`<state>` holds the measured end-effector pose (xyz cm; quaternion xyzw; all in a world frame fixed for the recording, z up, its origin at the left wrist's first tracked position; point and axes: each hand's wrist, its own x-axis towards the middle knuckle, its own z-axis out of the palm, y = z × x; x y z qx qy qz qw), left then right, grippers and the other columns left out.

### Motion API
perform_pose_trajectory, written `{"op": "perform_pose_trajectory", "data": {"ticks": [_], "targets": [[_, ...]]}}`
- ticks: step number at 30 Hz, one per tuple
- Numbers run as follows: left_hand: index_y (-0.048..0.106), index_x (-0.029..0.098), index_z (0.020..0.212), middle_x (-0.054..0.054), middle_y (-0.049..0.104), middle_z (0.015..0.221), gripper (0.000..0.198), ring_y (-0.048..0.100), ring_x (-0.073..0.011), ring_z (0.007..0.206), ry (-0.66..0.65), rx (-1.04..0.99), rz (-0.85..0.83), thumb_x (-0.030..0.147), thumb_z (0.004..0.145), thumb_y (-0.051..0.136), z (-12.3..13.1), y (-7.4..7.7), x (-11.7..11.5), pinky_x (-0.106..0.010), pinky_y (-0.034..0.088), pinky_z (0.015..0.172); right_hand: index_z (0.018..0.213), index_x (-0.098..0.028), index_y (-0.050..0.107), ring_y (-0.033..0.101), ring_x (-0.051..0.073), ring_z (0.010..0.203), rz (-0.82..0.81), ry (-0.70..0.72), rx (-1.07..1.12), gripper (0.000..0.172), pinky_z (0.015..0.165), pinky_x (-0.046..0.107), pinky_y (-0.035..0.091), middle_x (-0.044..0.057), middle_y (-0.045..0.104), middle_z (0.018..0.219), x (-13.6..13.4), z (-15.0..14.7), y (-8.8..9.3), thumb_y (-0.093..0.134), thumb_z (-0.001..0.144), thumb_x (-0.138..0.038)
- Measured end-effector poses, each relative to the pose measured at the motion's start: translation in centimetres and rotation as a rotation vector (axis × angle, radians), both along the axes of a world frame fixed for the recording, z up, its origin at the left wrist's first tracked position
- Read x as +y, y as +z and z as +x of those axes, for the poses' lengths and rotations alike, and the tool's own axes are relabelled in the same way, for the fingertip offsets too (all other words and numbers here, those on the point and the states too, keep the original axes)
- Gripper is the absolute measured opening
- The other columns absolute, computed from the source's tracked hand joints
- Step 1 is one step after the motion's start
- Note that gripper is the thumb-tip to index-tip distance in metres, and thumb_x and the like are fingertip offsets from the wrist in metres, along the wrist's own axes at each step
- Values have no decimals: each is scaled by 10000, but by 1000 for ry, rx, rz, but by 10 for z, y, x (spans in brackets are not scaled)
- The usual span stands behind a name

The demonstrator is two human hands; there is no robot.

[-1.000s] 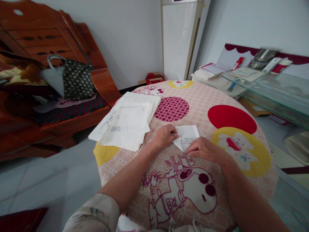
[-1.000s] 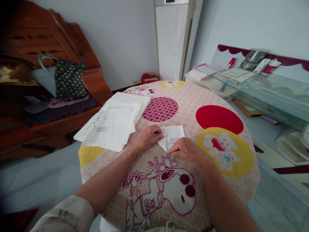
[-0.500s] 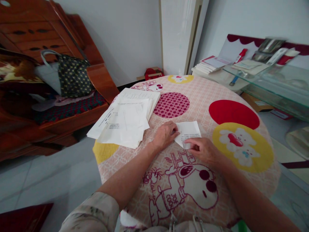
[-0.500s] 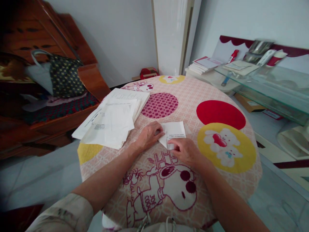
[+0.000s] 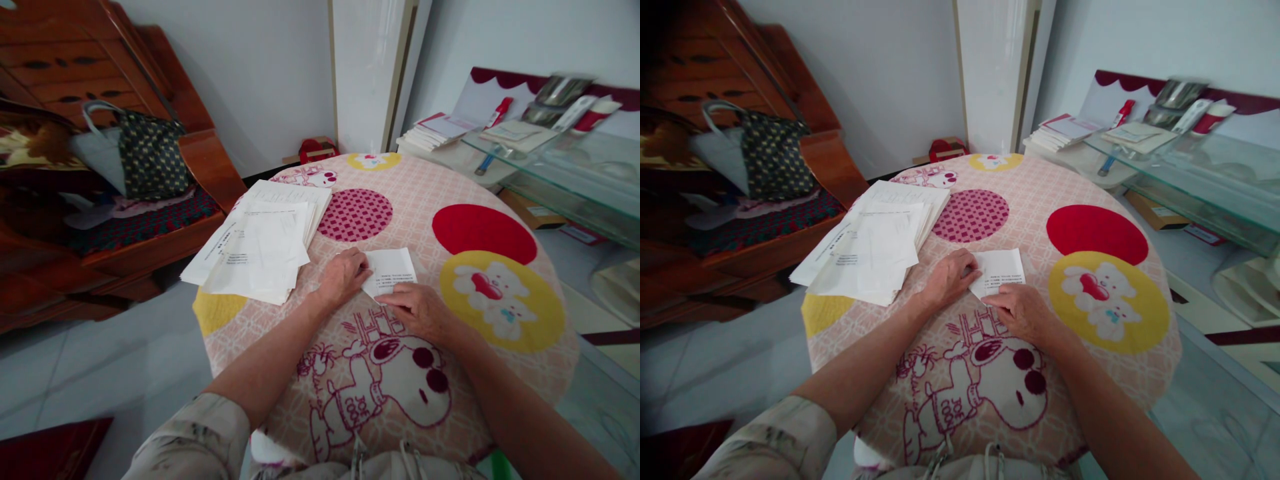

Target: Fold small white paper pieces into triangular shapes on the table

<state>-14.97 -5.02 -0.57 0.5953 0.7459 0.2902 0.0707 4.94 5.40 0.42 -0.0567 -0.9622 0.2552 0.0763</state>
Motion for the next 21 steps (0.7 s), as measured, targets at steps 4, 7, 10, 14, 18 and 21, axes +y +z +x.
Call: {"op": "perform_pose_trajectory", "data": {"ticks": [4, 7, 10, 14, 18, 21], "targets": [[603, 169, 854, -45, 626, 889, 74, 581, -197, 880, 3, 22, 5, 200, 901, 651, 1, 0, 0, -327, 479, 840, 1032, -228, 802, 597, 173, 745, 16, -4, 5, 310, 690, 275, 411, 57, 680, 799, 0, 0, -1, 543, 905, -113], [605, 168, 847, -46, 628, 885, 82, 581, -199, 873, 14, 37, -6, 207, 904, 650, 1, -1, 1, -327, 481, 831, 1023, -215, 798, 597, 174, 746, 27, 0, 32, 294, 694, 276, 414, 60, 683, 805, 0, 0, -2, 545, 910, -113], [607, 171, 849, -47, 632, 885, 80, 584, -201, 878, 22, 48, -15, 211, 912, 637, 1, -2, 2, -328, 485, 833, 1017, -198, 793, 597, 174, 739, 32, 4, 58, 285, 688, 275, 413, 59, 675, 788, 0, 0, -2, 548, 908, -103], [610, 177, 849, -44, 633, 883, 78, 590, -198, 880, 32, 51, -16, 211, 918, 624, 2, -2, 2, -331, 490, 839, 980, -193, 790, 592, 169, 721, 47, 7, 58, 268, 669, 269, 398, 51, 662, 765, -1, -1, -1, 556, 899, -88], [613, 174, 846, -38, 633, 878, 68, 596, -190, 876, 36, 26, -6, 197, 903, 641, 2, -1, 2, -322, 493, 836, 948, -185, 781, 584, 168, 721, 114, 19, 56, 247, 665, 272, 384, 53, 655, 768, -3, -1, -2, 554, 907, -96], [621, 170, 834, -33, 633, 888, 67, 602, -175, 871, 65, -24, 4, 185, 887, 660, 2, 0, 2, -304, 496, 828, 976, -181, 776, 575, 165, 721, 158, 24, 54, 241, 662, 272, 376, 51, 644, 765, -5, -1, -3, 552, 920, -114]]}}
